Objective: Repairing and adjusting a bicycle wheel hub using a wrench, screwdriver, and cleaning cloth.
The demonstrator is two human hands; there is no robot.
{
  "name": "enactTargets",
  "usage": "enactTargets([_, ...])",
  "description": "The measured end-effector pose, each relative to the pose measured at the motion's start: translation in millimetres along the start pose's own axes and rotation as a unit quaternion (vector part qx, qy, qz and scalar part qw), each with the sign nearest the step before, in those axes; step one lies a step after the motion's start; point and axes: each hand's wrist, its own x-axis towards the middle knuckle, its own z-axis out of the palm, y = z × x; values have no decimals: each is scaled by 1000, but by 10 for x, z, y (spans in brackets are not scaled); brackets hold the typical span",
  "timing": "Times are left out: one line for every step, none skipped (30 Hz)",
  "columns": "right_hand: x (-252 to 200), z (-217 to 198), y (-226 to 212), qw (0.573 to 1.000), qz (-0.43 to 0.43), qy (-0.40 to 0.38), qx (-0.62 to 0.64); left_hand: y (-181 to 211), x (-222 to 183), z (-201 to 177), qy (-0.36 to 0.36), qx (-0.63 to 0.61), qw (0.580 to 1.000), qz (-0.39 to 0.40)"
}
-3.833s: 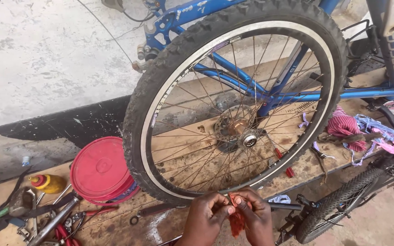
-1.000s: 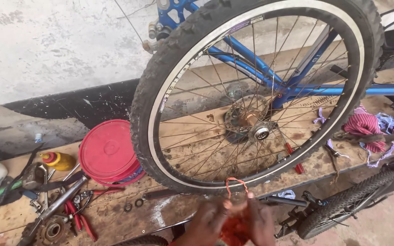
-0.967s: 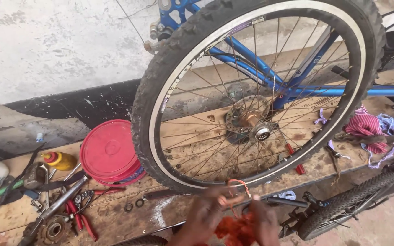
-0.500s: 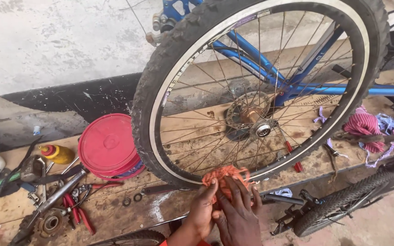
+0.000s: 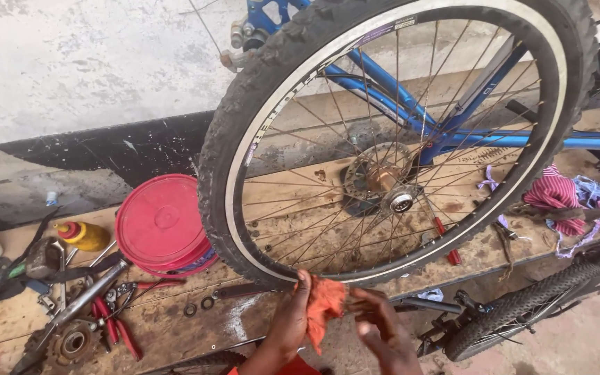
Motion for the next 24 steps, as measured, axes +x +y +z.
enactTargets([52,56,138,1000,2,0,1,-16,-27,28,0,1,1000,-2])
enactTargets([104,108,276,998,7,23,-50,-32,-52,61,-22,29,999,7])
enactTargets([153,151,416,994,13,49,-100,-46,-69,104,-46,58,997,16])
enactTargets([153,185,375,994,15,53,-99,-140,-20,76,-49,60,997,14])
enactTargets([172,210,326,990,-81,53,-105,-225,40,53,-77,-1,996,44])
enactTargets([192,238,274,977,-176,52,-110,-306,99,27,-105,-61,990,73])
enactTargets([215,195,444,977,-178,51,-110,-246,89,-43,-104,-62,990,75])
enactTargets([241,153,616,970,-143,78,-180,-188,81,-116,-78,0,994,83])
enactTargets([227,125,802,957,-105,105,-249,-153,45,-198,-50,61,993,86])
enactTargets([236,154,765,958,-103,103,-248,-232,46,-255,-48,61,993,84])
enactTargets([231,177,730,960,-117,110,-230,-317,43,-306,-16,29,999,40])
enactTargets([225,204,693,961,-132,117,-212,-400,36,-360,16,-2,1000,-4])
enactTargets([259,112,854,961,-133,114,-212,-604,197,-473,19,-4,1000,-3])
enactTargets([293,27,1012,966,-134,73,-210,-806,353,-593,19,-90,994,59])
enactTargets([337,-52,1168,968,-135,29,-208,-1010,504,-720,22,-176,976,123])
enactTargets([386,-150,1124,968,-137,24,-209,-890,425,-783,27,-179,976,125])
enactTargets([429,-239,1086,971,-21,86,-220,-787,323,-853,105,-241,960,100])
enactTargets([474,-320,1049,957,95,148,-230,-687,217,-929,181,-302,933,74])
enactTargets([667,-641,1454,959,94,134,-231,-675,154,-1020,194,-306,929,77])
enactTargets([796,-989,1849,859,-124,212,-448,-663,86,-1113,259,-176,947,69])
enactTargets([851,-1357,2238,666,-332,276,-609,-653,23,-1208,316,-43,946,58])
enactTargets([862,-1404,2017,670,-338,267,-604,-733,6,-1238,328,-46,942,57])
enactTargets([871,-1446,1799,784,-115,332,-512,-784,17,-1276,354,-25,933,60])
enactTargets([884,-1499,1583,837,116,376,-381,-835,32,-1308,380,-5,923,62])
